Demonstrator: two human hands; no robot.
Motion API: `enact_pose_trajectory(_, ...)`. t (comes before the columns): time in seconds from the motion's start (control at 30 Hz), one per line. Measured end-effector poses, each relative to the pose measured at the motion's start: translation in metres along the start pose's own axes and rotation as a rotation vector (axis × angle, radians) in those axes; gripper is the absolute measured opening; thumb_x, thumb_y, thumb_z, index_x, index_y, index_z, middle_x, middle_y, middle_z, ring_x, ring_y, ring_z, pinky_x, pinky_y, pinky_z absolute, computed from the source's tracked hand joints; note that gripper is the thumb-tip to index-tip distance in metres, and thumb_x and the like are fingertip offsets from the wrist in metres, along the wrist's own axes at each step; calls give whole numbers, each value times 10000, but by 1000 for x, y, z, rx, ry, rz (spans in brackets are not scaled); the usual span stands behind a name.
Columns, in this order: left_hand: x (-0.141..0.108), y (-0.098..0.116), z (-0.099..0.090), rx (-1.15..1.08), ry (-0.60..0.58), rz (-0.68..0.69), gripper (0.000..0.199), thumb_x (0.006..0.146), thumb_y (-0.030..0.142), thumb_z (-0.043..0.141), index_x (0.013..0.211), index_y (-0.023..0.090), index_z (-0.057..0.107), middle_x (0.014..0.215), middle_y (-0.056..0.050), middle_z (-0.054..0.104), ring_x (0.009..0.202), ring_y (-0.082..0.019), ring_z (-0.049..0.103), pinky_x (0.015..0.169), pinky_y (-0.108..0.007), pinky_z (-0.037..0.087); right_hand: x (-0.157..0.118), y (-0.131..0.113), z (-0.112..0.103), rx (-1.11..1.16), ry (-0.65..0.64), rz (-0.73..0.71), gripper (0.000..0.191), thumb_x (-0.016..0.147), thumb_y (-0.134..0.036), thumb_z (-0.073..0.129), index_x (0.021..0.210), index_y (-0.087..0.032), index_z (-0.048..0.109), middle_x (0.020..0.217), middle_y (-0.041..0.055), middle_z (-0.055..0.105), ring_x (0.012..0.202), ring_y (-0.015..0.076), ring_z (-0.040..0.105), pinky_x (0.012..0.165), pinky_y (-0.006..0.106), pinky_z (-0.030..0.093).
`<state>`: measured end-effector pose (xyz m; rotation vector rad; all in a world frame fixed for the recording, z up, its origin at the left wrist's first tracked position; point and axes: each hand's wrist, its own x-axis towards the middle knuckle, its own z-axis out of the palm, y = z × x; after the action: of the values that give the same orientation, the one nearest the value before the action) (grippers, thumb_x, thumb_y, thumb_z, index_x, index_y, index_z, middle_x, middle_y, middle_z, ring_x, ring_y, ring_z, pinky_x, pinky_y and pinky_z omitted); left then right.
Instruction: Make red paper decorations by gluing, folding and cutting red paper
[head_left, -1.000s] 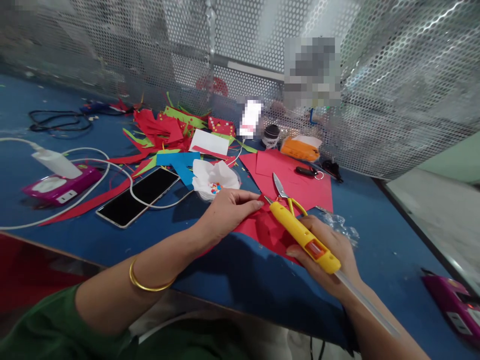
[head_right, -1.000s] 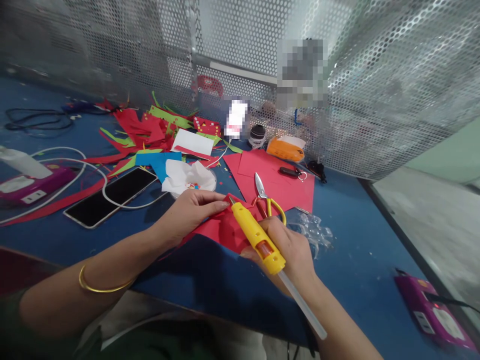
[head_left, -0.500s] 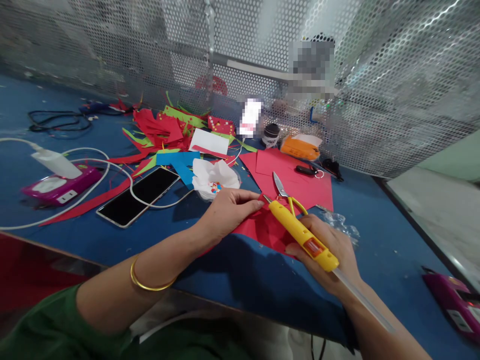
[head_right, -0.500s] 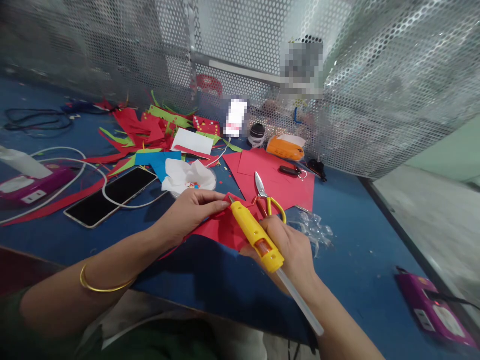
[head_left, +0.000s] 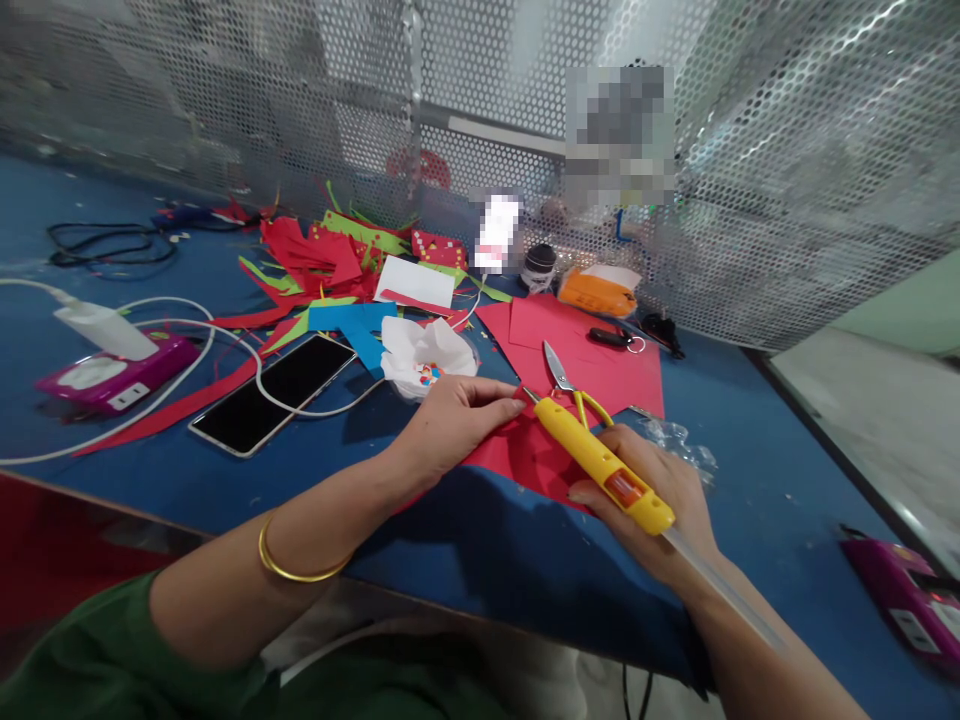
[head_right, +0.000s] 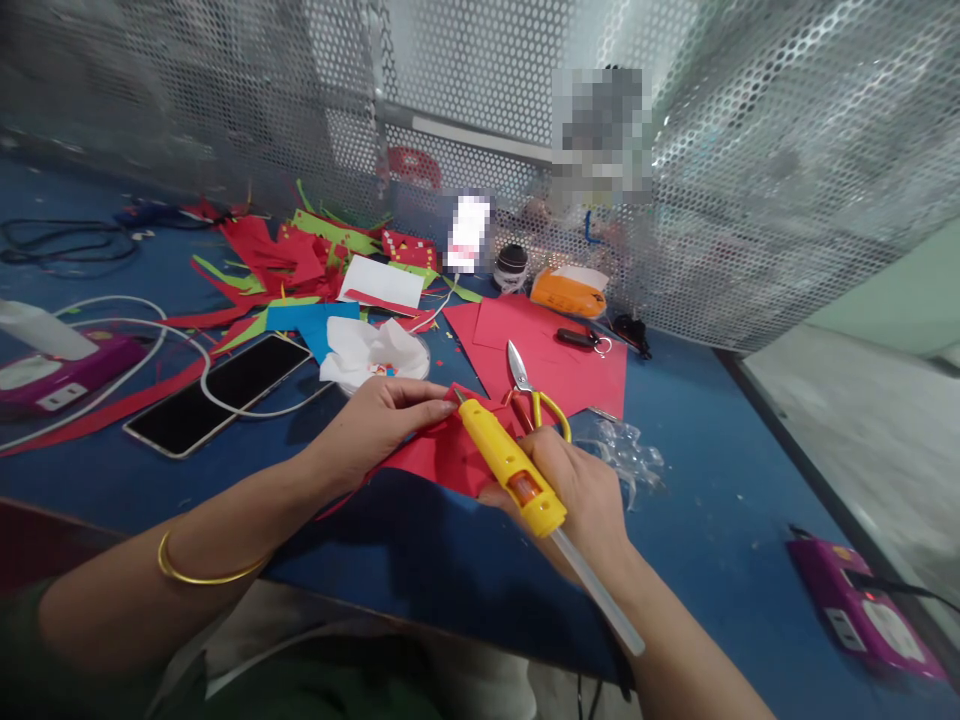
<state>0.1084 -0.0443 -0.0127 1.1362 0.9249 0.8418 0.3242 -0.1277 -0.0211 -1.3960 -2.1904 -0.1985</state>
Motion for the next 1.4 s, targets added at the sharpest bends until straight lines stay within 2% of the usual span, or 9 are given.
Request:
enact_pose_trajectory(0.2, 1, -2, -1, 4, -1, 6, 151, 828, 158, 717, 922, 204, 827, 815, -48, 795, 719, -100, 657, 715, -211, 495, 1, -1, 0, -26, 18, -28, 366, 990, -573, 489, 916, -216, 521, 703, -13, 653, 538, 131, 606, 499, 255, 421)
enact_pose_trajectory(0.33, 0, -3, -1, -15, -4, 6, 145, 819, 175, 723, 913, 210, 828, 809, -49, 793, 725, -110, 663, 726, -227, 504, 5, -3, 0, -19, 50, -37, 390, 983, -585, 493, 861, -216, 518, 641, -24, 621, 494, 115, 571, 472, 241, 401)
enact_pose_trajectory(0.6, 0, -4, -1, -5, -3, 14, 148, 824, 173, 725, 927, 206, 826, 846, -56, 801, 746, -117, 676, 730, -230, 507, 4, -2, 0, -22, 34, -5, 308, 960, -513, 565, 861, -223, 536, 653, -16, 642, 504, 119, 574, 478, 245, 390)
enact_pose_trajectory(0.7, 1, -5, -1, 0, -2, 11, 156, 819, 174, 733, 943, 204, 824, 842, -49, 802, 740, -113, 675, 719, -224, 502, 4, -2, 0, -21, 52, -12, 312, 980, -502, 529, 855, -217, 536, 642, -15, 637, 495, 114, 570, 478, 240, 393)
enact_pose_trajectory(1.0, 1, -5, -2, 15, -14, 19, 172, 824, 188, 724, 966, 202, 821, 828, -51, 795, 785, -132, 686, 771, -249, 526, 10, -8, -2, -61, 105, -23, 485, 985, -648, 423, 805, -212, 536, 585, -16, 626, 438, 114, 559, 433, 235, 384)
enact_pose_trajectory(1.2, 0, -3, -1, 18, -10, 15, 170, 817, 208, 726, 957, 186, 820, 874, -69, 798, 788, -141, 688, 775, -266, 538, 8, -7, -2, -67, 75, -13, 500, 971, -674, 425, 790, -219, 529, 587, -11, 627, 441, 119, 560, 434, 245, 390)
enact_pose_trajectory(1.4, 1, -3, -2, 32, -5, 26, 181, 816, 195, 713, 963, 188, 818, 873, -64, 796, 798, -141, 692, 798, -271, 542, 2, -1, 0, -64, 29, 17, 386, 945, -597, 555, 856, -222, 557, 653, -6, 650, 490, 130, 572, 473, 257, 389)
